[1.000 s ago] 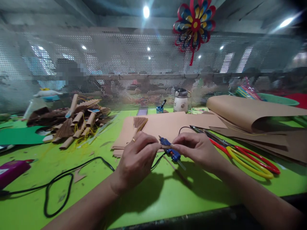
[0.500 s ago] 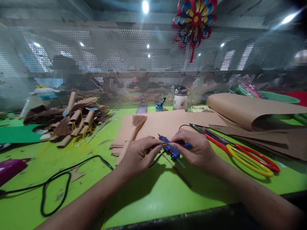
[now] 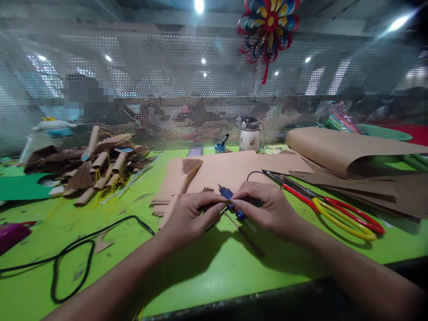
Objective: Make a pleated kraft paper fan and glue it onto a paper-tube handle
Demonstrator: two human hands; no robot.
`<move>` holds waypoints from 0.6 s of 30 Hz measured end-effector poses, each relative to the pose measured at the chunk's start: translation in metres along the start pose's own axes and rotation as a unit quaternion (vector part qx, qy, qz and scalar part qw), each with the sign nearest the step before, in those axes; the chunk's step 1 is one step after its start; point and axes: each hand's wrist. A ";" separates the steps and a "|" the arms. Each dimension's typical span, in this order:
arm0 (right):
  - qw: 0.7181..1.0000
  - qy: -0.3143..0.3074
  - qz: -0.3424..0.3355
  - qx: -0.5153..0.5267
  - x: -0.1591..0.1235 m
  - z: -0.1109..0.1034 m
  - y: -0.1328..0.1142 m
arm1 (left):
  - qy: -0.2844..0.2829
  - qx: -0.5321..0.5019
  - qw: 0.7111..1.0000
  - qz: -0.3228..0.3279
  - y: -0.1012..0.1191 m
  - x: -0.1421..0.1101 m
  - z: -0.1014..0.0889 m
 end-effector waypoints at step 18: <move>0.928 0.014 0.197 0.315 0.006 -0.013 0.015 | 0.072 -0.362 0.920 -0.131 -0.006 0.009 -0.011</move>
Point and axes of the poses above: each hand's wrist, its own x-axis towards the middle knuckle, its own z-axis out of the palm, y = z × x, and after that the axes turned 10 degrees about -y, right-handed
